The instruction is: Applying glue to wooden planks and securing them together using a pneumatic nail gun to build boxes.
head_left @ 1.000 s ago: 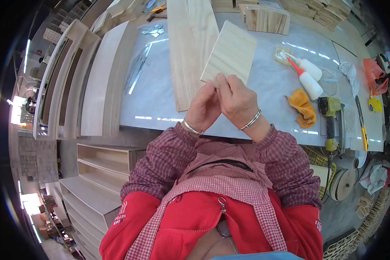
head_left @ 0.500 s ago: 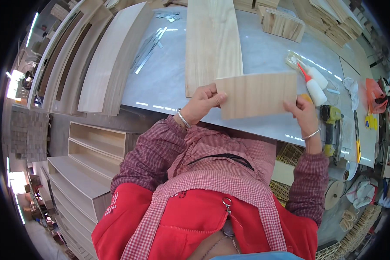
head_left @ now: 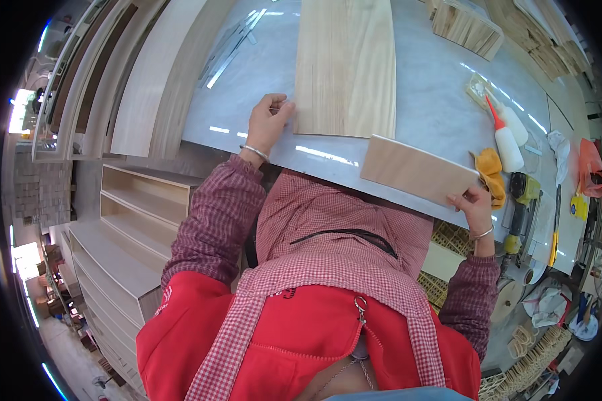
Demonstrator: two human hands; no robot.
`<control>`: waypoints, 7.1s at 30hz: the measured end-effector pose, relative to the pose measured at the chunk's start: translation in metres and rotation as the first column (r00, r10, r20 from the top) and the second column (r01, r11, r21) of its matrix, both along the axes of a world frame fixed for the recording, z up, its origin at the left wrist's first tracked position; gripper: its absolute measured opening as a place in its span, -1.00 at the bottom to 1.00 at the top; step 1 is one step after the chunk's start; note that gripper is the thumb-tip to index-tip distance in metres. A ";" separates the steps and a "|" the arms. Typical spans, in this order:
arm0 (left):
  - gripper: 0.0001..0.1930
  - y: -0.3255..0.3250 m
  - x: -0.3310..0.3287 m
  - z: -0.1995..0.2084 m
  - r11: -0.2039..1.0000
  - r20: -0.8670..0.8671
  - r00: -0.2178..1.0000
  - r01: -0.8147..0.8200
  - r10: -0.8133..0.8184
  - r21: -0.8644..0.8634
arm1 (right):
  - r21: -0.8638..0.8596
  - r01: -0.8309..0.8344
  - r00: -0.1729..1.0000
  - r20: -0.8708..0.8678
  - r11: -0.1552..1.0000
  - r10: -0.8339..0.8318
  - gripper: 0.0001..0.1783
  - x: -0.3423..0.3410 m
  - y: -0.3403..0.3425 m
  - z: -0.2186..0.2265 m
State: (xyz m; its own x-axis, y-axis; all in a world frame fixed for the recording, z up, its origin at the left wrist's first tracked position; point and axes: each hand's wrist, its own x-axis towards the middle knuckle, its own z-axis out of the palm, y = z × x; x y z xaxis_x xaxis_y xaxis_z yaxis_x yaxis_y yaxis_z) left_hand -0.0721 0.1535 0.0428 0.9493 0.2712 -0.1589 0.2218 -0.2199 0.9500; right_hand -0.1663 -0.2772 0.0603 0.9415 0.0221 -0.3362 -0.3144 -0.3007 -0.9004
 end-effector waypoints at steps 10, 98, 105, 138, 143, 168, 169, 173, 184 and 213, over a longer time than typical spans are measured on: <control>-0.63 -0.024 0.044 0.000 0.866 -0.161 0.984 0.140 -0.070 0.480 | -0.026 0.109 0.985 0.135 0.994 -0.105 -0.85 -0.023 0.016 -0.025; -0.67 -0.031 -0.053 0.025 0.870 0.557 0.704 0.182 -0.440 0.458 | 0.013 0.050 0.773 0.632 0.999 -0.047 -0.75 0.054 0.089 0.005; -0.72 -0.031 -0.054 0.026 0.854 0.529 0.719 0.173 -0.450 0.491 | -0.038 0.110 0.766 0.641 0.993 -0.060 -0.72 0.050 0.092 0.007; -0.76 -0.030 -0.053 0.022 0.858 0.551 0.701 0.175 -0.453 0.483 | -0.156 0.479 0.448 0.890 0.864 -0.088 -0.84 0.038 0.115 -0.010; -0.76 -0.031 -0.053 0.022 0.860 0.553 0.699 0.181 -0.454 0.477 | -0.155 0.476 0.453 0.887 0.866 -0.090 -0.85 0.039 0.114 -0.011; -0.73 -0.034 -0.058 0.034 0.777 0.504 0.703 0.110 -0.502 0.620 | -0.153 0.358 0.540 0.839 0.921 -0.070 -0.78 0.041 0.107 -0.003; -0.73 -0.035 -0.059 0.038 0.721 0.488 0.695 0.064 -0.529 0.690 | -0.172 0.321 0.532 0.846 0.931 -0.027 -0.77 0.044 0.106 -0.006; -0.68 -0.043 -0.051 0.055 0.576 0.491 0.617 -0.074 -0.615 0.814 | -0.133 0.239 0.537 0.844 0.962 -0.017 -0.75 0.044 0.108 -0.005; -0.71 -0.107 -0.019 0.045 0.514 0.501 0.340 -0.058 -0.796 0.856 | -0.028 0.152 0.555 0.830 0.988 -0.061 -0.74 0.043 0.111 -0.001; -0.51 -0.073 -0.056 0.044 0.716 0.531 0.752 -0.115 -0.391 0.689 | 0.017 0.039 0.557 0.830 0.999 -0.036 -0.72 0.048 0.098 -0.006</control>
